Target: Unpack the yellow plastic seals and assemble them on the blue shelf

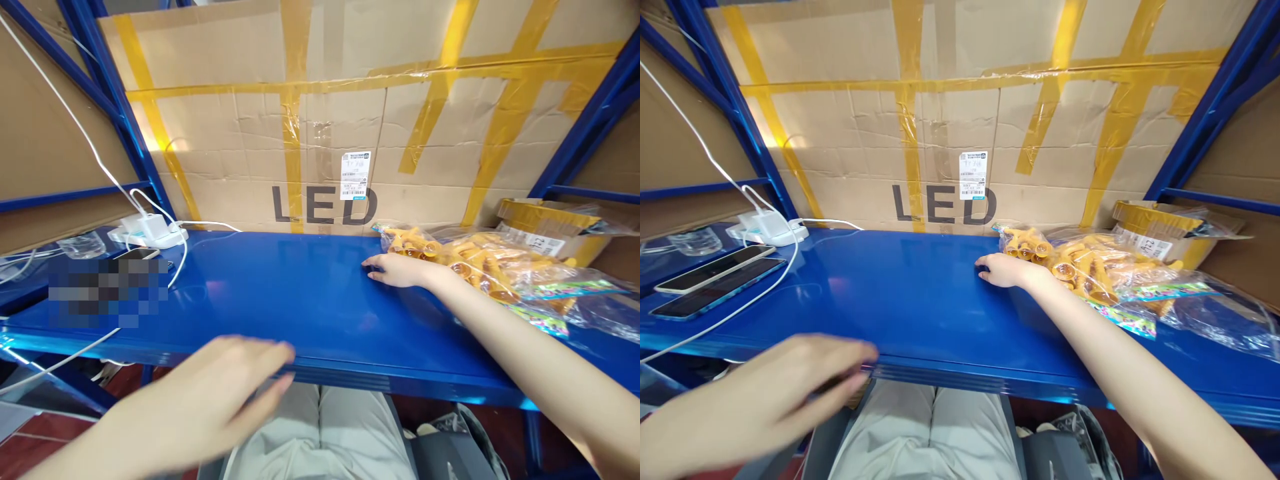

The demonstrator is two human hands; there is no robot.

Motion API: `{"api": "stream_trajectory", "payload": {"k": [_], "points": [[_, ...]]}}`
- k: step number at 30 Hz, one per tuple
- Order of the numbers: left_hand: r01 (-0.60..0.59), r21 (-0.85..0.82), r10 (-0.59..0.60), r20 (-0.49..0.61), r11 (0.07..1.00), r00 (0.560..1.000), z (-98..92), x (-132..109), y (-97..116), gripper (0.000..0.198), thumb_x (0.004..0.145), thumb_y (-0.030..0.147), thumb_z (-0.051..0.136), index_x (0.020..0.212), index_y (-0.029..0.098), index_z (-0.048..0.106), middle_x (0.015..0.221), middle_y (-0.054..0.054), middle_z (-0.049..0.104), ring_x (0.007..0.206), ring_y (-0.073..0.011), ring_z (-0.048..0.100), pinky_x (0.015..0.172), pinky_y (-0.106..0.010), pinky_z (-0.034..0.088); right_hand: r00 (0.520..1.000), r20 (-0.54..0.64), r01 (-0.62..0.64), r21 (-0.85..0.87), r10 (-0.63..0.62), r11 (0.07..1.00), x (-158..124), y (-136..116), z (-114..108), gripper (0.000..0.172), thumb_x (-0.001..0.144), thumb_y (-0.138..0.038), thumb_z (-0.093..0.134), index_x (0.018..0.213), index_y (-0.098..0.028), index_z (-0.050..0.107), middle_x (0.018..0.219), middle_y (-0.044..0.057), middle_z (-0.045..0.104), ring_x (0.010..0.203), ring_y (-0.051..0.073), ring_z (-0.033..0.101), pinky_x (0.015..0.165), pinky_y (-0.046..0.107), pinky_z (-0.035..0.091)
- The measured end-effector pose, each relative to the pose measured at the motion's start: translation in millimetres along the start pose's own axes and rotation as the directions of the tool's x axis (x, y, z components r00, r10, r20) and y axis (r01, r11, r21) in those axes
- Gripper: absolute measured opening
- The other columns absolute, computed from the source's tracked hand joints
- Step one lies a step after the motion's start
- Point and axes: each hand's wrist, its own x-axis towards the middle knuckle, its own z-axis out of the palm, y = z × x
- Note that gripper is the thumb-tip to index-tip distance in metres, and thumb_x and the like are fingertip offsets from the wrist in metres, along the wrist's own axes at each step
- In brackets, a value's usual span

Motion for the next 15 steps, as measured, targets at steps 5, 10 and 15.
{"api": "stream_trajectory", "payload": {"k": [5, 10, 15], "points": [[-0.078, 0.212, 0.132, -0.252, 0.974, 0.959, -38.9, 140.4, 11.0, 0.032, 0.092, 0.035, 0.036, 0.095, 0.02, 0.063, 0.097, -0.008, 0.069, 0.089, -0.0235, 0.064, 0.079, -0.036, 0.05, 0.997, -0.08, -0.013, -0.015, 0.012, 1.0, 33.9, 0.1, -9.1, 0.036, 0.09, -0.023, 0.05, 0.121, -0.017, 0.067, 0.123, 0.008, 0.068, 0.113, 0.025, 0.064, 0.099, 0.032, 0.048], [0.156, 0.122, -0.09, -0.428, 0.98, 0.899, -8.5, 237.3, -43.9, 0.035, 0.093, 0.025, 0.035, 0.114, 0.008, 0.057, 0.12, -0.018, 0.063, 0.113, -0.026, 0.058, 0.096, -0.037, 0.046, 0.95, -0.309, -0.028, 0.055, 0.044, 0.998, 68.9, -10.2, 12.8, 0.043, 0.096, -0.025, 0.043, 0.132, -0.008, 0.056, 0.135, 0.015, 0.058, 0.125, 0.025, 0.055, 0.107, 0.032, 0.04], [0.048, 0.071, -0.024, -0.315, 0.996, 0.949, 21.4, 245.7, -82.4, 0.047, 0.093, 0.03, 0.037, 0.133, 0.01, 0.05, 0.142, -0.015, 0.051, 0.13, -0.0235, 0.048, 0.109, -0.035, 0.038, 0.949, -0.314, 0.001, 0.103, 0.031, 0.995, 75.4, -13.3, 45.0, 0.05, 0.098, -0.032, 0.038, 0.138, -0.004, 0.048, 0.146, 0.018, 0.045, 0.137, 0.025, 0.041, 0.115, 0.035, 0.03]]}}
